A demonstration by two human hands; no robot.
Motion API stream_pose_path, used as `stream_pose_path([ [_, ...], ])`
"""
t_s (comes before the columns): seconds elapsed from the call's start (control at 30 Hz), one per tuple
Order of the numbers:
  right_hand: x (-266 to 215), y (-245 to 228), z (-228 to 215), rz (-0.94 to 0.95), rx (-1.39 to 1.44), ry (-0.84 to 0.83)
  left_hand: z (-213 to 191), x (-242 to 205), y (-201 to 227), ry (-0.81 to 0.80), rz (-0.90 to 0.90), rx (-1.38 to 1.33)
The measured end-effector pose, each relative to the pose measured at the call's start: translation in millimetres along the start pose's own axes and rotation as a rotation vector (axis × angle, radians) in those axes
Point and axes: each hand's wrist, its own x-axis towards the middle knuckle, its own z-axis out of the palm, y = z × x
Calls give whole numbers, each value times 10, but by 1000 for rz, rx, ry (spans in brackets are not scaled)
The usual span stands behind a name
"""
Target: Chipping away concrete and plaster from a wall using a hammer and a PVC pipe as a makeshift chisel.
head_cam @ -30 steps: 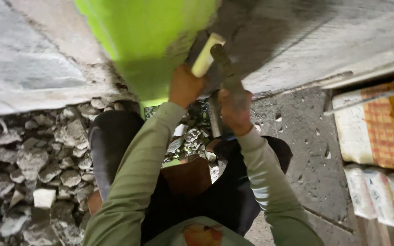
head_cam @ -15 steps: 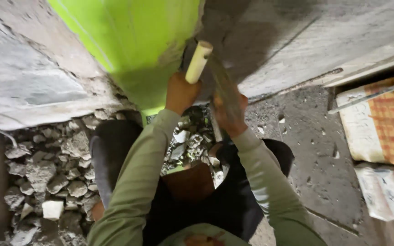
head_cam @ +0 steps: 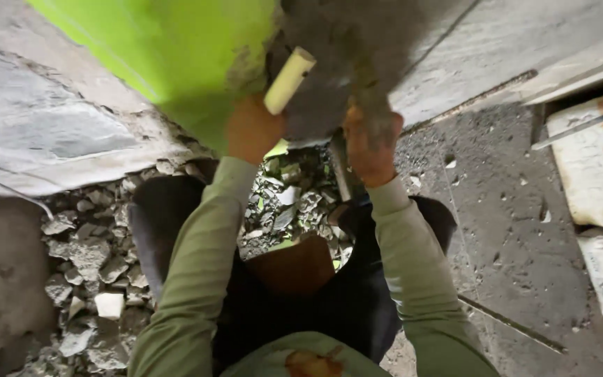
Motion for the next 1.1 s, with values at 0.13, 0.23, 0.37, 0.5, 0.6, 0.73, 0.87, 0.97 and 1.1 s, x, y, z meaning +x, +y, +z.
stream_pose_path([
  [0.13, 180, -186, -82, 637, 697, 111, -309, -153, 8, -96, 158, 288],
  [0.23, 270, -185, -158, 699, 775, 154, -411, -300, 33, -19, 302, 581],
  [0.37, 204, 81, -2, 656, 739, 214, -477, -366, -7, 19, 432, 448],
  [0.5, 319, 124, -7, 412, 533, 278, -554, -414, 1, 23, 490, 281],
  [0.6, 347, 53, -102, 415, 460, 222, -598, -385, 21, 78, 571, 373],
  [0.73, 271, 7, -144, 360, 458, 227, -630, -391, 108, 87, 579, 309],
  [0.87, 149, -28, -64, 294, 476, 143, -584, -379, 139, 77, 583, 224],
  [0.97, 179, -200, -177, 222, 287, -14, -548, -387, 207, 21, 429, 154],
  [1.1, 58, -433, -67, 417, 876, 125, -472, -309, 142, -9, 281, 75],
])
